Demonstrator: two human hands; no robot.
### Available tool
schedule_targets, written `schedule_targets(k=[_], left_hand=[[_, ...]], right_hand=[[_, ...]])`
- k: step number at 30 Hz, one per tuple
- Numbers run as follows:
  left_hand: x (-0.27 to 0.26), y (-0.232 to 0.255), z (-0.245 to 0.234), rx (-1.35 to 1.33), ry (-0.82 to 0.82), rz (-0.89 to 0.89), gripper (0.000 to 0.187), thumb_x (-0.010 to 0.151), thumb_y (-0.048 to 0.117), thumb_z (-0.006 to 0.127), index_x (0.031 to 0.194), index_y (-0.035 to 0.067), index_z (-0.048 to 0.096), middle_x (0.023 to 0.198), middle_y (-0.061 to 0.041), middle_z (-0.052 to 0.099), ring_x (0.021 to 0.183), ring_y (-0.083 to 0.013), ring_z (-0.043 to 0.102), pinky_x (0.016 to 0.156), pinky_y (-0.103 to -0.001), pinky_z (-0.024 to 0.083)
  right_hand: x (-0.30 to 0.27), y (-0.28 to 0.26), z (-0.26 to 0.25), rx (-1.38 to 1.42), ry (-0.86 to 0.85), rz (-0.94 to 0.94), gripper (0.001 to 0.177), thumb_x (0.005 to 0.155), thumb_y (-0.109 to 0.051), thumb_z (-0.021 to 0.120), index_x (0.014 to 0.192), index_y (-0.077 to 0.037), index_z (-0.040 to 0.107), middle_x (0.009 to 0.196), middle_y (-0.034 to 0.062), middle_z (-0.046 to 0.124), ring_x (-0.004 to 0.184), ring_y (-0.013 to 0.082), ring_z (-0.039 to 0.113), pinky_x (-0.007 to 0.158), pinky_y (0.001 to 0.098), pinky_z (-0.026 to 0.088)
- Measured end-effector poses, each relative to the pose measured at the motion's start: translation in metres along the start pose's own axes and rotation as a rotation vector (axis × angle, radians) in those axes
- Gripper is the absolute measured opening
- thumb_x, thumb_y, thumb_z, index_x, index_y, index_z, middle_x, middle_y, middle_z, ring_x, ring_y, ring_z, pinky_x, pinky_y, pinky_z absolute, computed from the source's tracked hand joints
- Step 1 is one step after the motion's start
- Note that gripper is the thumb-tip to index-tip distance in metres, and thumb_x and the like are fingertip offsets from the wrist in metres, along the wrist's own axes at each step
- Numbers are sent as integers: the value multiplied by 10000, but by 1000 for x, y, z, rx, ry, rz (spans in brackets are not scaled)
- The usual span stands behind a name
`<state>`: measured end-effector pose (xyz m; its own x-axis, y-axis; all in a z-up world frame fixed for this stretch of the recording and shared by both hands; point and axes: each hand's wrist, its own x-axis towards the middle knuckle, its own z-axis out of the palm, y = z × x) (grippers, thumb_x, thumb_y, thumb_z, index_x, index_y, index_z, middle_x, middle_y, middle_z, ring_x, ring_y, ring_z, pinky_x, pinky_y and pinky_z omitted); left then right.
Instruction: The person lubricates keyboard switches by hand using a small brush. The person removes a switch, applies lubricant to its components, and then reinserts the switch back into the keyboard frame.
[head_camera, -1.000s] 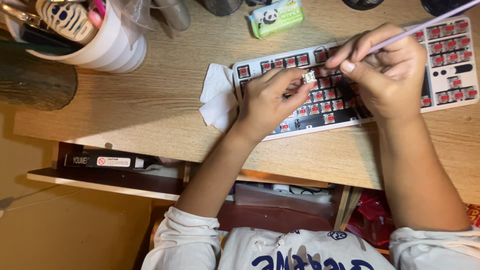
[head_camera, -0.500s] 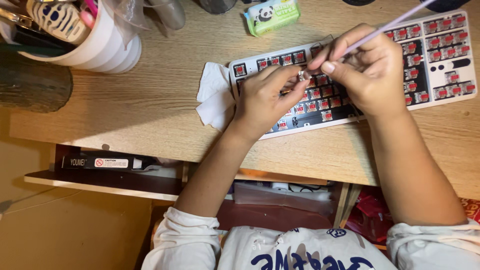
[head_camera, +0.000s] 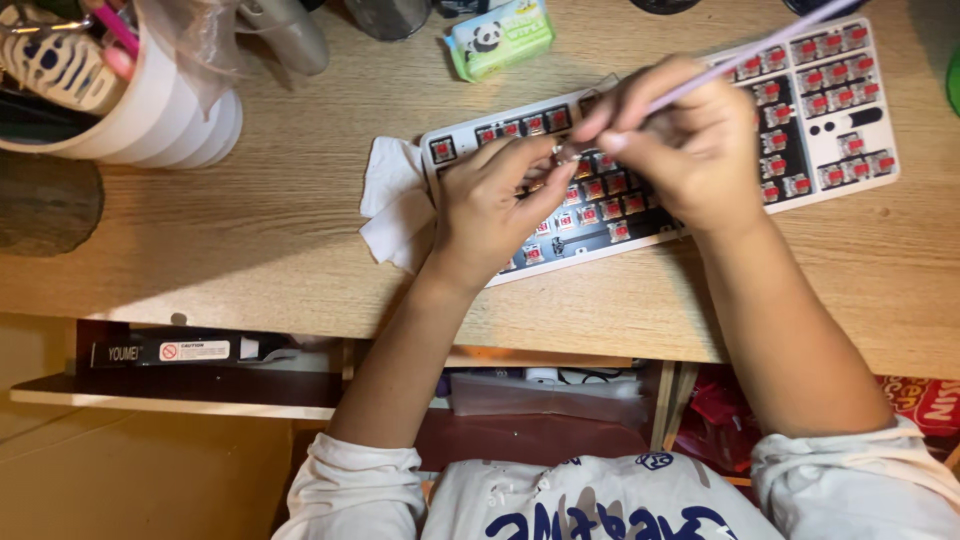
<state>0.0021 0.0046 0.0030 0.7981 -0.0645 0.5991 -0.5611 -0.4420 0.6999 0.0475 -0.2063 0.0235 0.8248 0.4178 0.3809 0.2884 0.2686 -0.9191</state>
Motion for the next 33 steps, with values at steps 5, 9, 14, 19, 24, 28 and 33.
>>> schedule_targets(k=[5, 9, 14, 19, 24, 28, 33], left_hand=[[0, 6, -1, 9, -24, -28, 223, 915, 70, 819, 1104, 15, 714, 948, -90, 748, 832, -154, 769, 739, -274, 633], [2, 9, -2, -32, -12, -49, 228, 923, 68, 813, 1123, 22, 714, 955, -83, 751, 839, -151, 771, 752, -270, 638], [2, 11, -4, -22, -41, -27, 224, 933, 67, 801, 1134, 23, 713, 970, -86, 756, 862, -155, 776, 766, -271, 636], [3, 12, -5, -11, -33, -22, 233, 929, 76, 809, 1137, 26, 716, 970, -89, 754, 857, -159, 768, 767, -270, 641], [2, 13, -5, 17, -33, -17, 239, 921, 82, 816, 1131, 27, 718, 958, -88, 749, 851, -157, 760, 766, -278, 630], [2, 13, -5, -22, -19, -46, 237, 931, 77, 807, 1142, 24, 715, 974, -84, 751, 862, -150, 768, 768, -273, 638], [1, 12, -6, -60, -30, -45, 232, 934, 41, 808, 1141, 7, 709, 963, -82, 745, 843, -143, 762, 751, -260, 628]], right_hand=[[3, -1, -3, -16, -42, -36, 202, 1008, 152, 690, 988, -8, 569, 1033, 97, 621, 981, 149, 604, 927, 273, 511], [4, -5, -2, 10, -2, -52, 200, 986, 147, 696, 967, -11, 576, 1013, 89, 612, 989, 152, 620, 931, 266, 510], [3, -8, -1, -9, -24, -14, 196, 955, 158, 671, 962, -15, 578, 1010, 95, 625, 961, 148, 622, 903, 262, 522], [5, -9, -7, -21, -33, -35, 195, 984, 164, 648, 923, -6, 574, 981, 80, 605, 909, 144, 633, 924, 293, 588], [3, -10, 3, -34, -43, -56, 135, 1057, 123, 643, 967, 23, 635, 1021, 100, 624, 928, 175, 688, 885, 282, 583], [7, -11, 8, 14, 59, 72, 98, 1055, 49, 642, 1148, 29, 667, 1084, 91, 653, 929, 154, 716, 868, 275, 578], [10, -9, 13, -176, 76, 163, 179, 1029, 10, 681, 1204, 46, 691, 1064, 61, 668, 850, 114, 675, 764, 250, 568]])
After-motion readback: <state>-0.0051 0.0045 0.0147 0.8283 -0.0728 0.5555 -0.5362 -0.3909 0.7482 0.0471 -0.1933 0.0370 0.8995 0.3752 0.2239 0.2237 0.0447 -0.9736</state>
